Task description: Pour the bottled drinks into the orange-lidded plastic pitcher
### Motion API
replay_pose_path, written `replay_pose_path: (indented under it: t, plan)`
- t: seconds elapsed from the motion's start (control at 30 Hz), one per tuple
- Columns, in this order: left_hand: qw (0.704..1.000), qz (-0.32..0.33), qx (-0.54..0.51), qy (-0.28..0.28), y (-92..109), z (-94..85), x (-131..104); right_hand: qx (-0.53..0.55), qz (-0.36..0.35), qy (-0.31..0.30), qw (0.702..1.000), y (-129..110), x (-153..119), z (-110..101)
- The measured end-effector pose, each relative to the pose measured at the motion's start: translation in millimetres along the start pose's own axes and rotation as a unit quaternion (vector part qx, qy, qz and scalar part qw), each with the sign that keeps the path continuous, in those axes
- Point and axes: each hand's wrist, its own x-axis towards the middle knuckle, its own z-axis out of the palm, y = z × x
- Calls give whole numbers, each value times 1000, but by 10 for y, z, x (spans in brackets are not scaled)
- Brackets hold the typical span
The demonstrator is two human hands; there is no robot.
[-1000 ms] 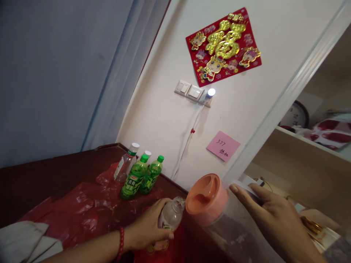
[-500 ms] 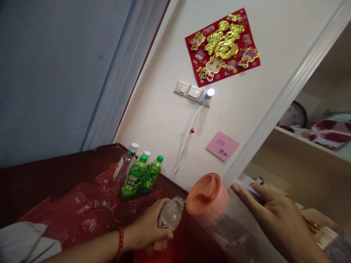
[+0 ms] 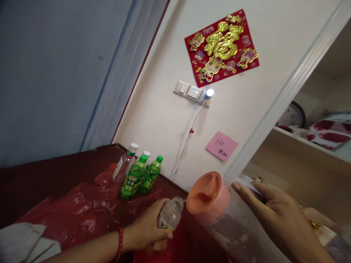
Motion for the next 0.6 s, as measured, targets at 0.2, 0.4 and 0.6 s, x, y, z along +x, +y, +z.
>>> replay_pose_path:
  t: [0.2,0.4,0.6]
  plan:
    - [1000,-3,2,8,-9,8,2,24,17,-10,1000,4,8,-16]
    - [1000,-5,-4,4,-2,4,6,17,7,1,1000,-13,9,-32]
    - [1000,-3,0,2,5,-9,-2,20,26,-5,999,19,15,-25]
